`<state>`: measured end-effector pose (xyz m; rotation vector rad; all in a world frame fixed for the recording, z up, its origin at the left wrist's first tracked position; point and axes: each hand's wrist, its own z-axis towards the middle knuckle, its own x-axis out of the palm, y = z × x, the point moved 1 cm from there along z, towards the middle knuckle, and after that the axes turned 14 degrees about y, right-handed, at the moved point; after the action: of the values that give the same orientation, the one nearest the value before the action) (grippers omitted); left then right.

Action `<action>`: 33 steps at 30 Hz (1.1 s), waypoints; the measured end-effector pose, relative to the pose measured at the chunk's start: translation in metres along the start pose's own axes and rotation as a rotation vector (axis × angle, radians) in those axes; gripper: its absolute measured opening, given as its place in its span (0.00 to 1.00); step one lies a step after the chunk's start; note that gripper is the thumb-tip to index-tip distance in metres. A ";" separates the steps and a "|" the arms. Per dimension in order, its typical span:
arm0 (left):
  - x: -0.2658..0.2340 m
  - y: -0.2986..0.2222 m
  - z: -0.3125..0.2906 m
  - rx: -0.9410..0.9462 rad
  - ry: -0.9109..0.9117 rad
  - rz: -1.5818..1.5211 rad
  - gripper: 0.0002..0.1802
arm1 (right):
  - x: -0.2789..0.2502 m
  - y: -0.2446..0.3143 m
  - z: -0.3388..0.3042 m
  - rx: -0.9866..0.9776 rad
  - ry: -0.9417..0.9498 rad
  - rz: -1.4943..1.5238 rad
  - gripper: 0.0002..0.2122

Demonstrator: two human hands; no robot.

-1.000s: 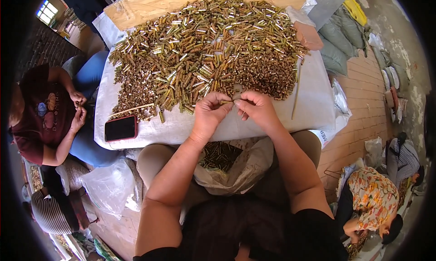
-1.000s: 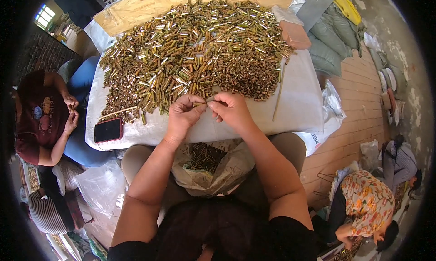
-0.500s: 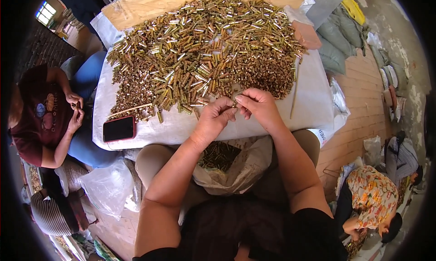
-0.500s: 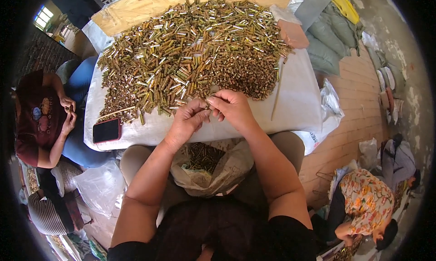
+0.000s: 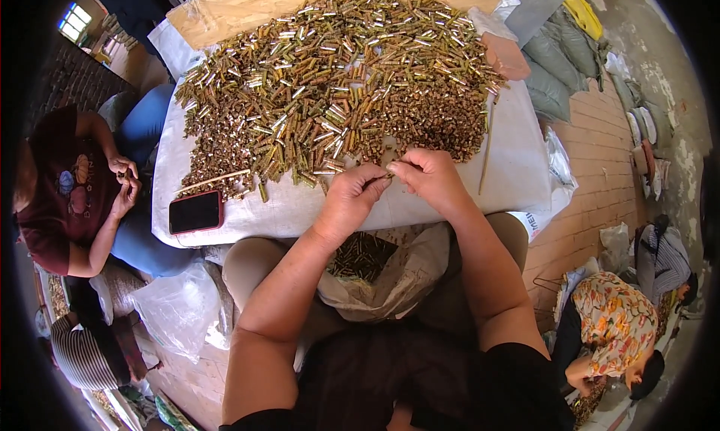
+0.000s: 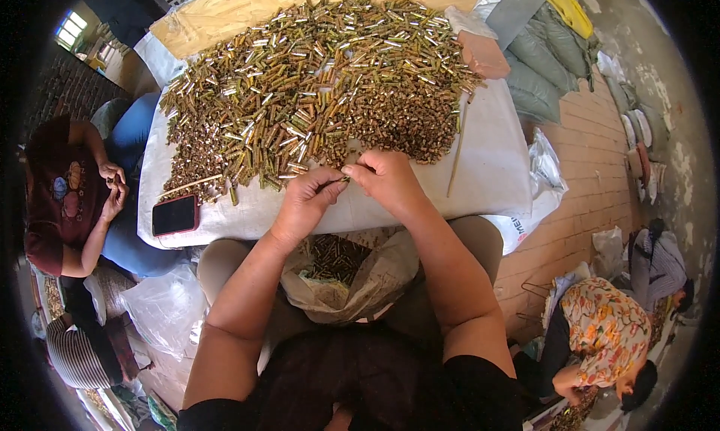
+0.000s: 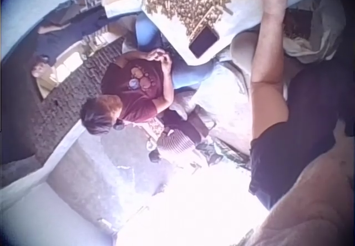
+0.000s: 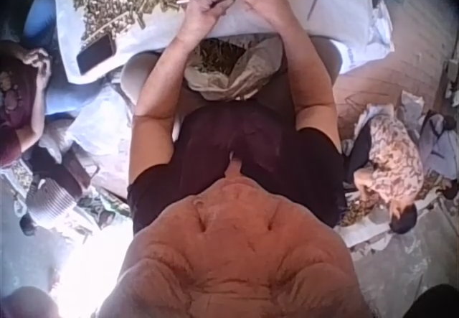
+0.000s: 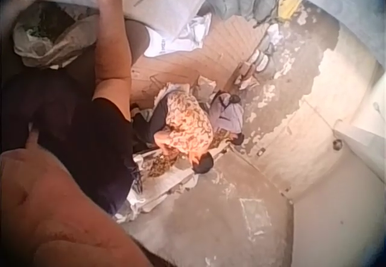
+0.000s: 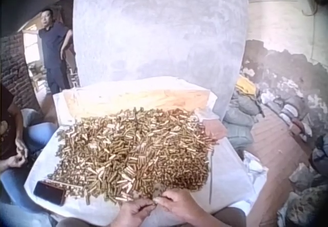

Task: The person connects small cylindrical components by hand and slides a component onto a wooden stick.

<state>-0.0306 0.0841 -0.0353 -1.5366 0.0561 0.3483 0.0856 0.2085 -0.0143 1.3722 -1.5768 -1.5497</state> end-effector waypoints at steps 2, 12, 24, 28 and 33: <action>0.000 0.000 0.000 -0.031 0.018 0.017 0.06 | -0.001 -0.006 0.002 -0.055 -0.013 -0.205 0.10; 0.022 0.004 -0.003 -0.134 -0.121 -0.144 0.06 | 0.030 -0.013 -0.007 -0.162 -0.273 -0.591 0.15; 0.000 0.006 -0.004 -0.281 0.384 -0.053 0.09 | 0.015 -0.014 -0.008 0.067 -0.077 -0.691 0.10; -0.007 -0.009 -0.014 0.002 0.265 0.407 0.07 | 0.007 -0.025 0.001 0.075 -0.258 -0.864 0.09; -0.023 0.011 -0.001 -0.138 -0.162 0.639 0.07 | 0.017 -0.024 0.011 0.108 -0.259 -0.945 0.11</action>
<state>-0.0553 0.0784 -0.0403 -1.5947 0.4080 0.9980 0.0770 0.2018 -0.0438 2.2392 -1.1855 -2.2544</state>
